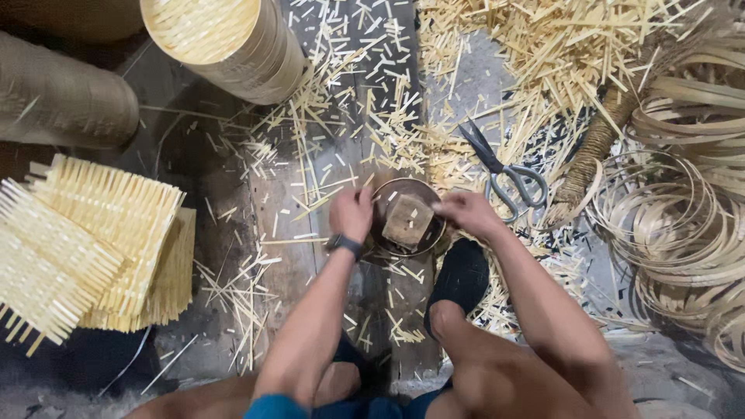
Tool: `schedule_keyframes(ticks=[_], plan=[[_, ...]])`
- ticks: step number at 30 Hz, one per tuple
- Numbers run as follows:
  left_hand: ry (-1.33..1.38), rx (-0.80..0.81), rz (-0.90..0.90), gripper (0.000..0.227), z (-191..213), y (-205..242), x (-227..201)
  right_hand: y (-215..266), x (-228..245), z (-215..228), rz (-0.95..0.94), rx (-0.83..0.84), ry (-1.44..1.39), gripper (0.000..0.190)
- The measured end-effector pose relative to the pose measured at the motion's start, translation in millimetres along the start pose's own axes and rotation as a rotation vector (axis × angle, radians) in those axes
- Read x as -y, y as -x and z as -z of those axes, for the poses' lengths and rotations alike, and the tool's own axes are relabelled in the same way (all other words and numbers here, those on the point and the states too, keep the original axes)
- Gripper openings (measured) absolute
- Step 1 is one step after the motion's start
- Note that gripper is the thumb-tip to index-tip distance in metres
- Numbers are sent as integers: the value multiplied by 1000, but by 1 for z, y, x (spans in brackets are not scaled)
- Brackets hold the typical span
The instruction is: The person weaves bamboo strips into a circular mat using a wooden mold and shears. They repeatedly place a woven square over the mold, trim the edges, and stack the finished pieces.
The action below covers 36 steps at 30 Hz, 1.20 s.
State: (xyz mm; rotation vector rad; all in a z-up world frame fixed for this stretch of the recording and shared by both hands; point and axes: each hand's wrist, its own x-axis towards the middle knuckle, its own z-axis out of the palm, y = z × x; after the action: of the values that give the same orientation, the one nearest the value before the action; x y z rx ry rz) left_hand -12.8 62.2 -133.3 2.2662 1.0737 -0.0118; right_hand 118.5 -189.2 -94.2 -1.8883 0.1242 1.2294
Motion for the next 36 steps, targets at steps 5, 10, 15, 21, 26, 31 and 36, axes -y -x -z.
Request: schedule_keyframes(ticks=[5, 10, 15, 21, 26, 31, 36], plan=[[608, 375, 403, 38, 2, 35, 48, 16, -42, -14, -63, 66, -420, 16], [371, 249, 313, 41, -2, 30, 33, 10, -59, -26, -55, -2, -437, 17], [179, 194, 390, 37, 6, 27, 7, 15, -55, -25, -24, -121, -386, 19], [1297, 631, 843, 35, 4, 81, 10, 34, -53, -49, -33, 55, -565, 18], [1075, 513, 725, 31, -37, 111, 3, 44, -45, -71, -19, -127, -512, 17], [1029, 482, 757, 23, -20, 100, -7, 56, -24, -59, 38, -105, -478, 26], [189, 291, -151, 33, 79, 78, -21, 68, -3, -42, 293, -58, -475, 68]])
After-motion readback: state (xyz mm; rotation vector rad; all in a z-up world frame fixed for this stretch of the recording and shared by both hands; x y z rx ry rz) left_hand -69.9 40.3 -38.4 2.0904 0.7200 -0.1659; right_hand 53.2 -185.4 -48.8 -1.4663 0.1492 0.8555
